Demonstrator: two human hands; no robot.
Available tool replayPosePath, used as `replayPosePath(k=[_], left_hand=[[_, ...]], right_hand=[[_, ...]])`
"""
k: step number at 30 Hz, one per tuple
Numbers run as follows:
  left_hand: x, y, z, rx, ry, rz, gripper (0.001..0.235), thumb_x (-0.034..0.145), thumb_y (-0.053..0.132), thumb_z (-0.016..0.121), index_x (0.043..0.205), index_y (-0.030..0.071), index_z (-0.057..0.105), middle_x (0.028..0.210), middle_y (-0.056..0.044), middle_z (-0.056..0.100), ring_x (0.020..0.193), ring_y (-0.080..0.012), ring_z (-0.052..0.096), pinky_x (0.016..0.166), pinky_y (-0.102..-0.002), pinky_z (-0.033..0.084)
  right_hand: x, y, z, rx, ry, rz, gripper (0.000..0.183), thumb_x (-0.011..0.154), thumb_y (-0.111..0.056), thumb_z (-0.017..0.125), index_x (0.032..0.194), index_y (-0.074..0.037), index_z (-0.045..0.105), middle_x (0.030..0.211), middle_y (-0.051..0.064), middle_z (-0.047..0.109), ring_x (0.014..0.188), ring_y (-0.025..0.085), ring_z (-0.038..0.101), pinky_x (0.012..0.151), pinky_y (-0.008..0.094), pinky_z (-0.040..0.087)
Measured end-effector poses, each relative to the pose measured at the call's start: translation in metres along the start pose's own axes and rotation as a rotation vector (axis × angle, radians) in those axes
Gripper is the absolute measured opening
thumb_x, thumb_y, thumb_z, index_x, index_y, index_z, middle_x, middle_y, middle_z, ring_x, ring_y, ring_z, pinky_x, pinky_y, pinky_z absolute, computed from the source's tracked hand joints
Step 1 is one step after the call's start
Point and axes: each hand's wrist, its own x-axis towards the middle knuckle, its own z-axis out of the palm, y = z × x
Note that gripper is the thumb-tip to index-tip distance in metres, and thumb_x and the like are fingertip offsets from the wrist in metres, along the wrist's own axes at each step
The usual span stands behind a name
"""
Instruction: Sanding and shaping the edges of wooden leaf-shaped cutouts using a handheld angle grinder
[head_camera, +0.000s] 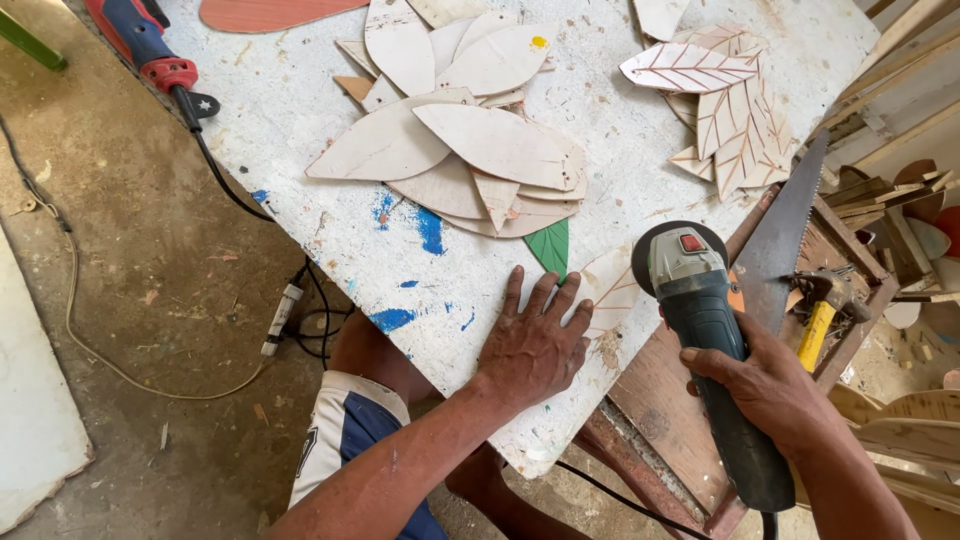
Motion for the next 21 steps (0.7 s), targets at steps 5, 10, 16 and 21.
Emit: replayPosePath(k=[5,10,16,21], left_hand=[[0.0,0.0,0.001,-0.002,-0.008,0.004,0.05,0.097,0.039,0.052,0.14,0.014,0.06,0.154,-0.017,0.05,0.141,-0.0376,0.041,0.122,-0.068,0.017],[0.0,0.001,0.001,0.004,-0.002,0.0,0.05,0.096,0.04,0.052,0.138,0.015,0.061,0.154,-0.016,0.05,0.14,-0.037,0.042,0.122,-0.068,0.018],[0.003,0.0,-0.001,-0.02,-0.074,-0.011,0.05,0.098,0.039,0.049,0.14,0.014,0.059,0.155,-0.018,0.048,0.143,-0.0384,0.04,0.122,-0.069,0.015],[0.002,0.001,-0.002,-0.015,-0.038,-0.01,0.048,0.098,0.038,0.049,0.139,0.014,0.06,0.154,-0.017,0.05,0.141,-0.0375,0.041,0.122,-0.068,0.018]], right_hand=[[0.005,0.002,-0.001,-0.017,-0.002,-0.009,0.032,0.092,-0.013,0.071,0.121,-0.005,0.063,0.087,0.024,0.066,0.075,0.033,0.067,0.059,0.046,0.045],[0.013,0.007,-0.001,0.005,-0.005,-0.025,0.037,0.091,-0.013,0.072,0.127,-0.009,0.064,0.086,0.022,0.063,0.073,0.032,0.065,0.058,0.045,0.046],[0.01,-0.01,0.001,-0.067,0.021,-0.037,0.033,0.091,-0.014,0.072,0.122,-0.008,0.064,0.083,0.025,0.068,0.07,0.032,0.062,0.061,0.045,0.046],[0.001,-0.023,0.003,0.056,0.026,-0.063,0.05,0.093,-0.011,0.068,0.141,-0.011,0.053,0.094,0.026,0.064,0.077,0.036,0.062,0.066,0.049,0.051]])
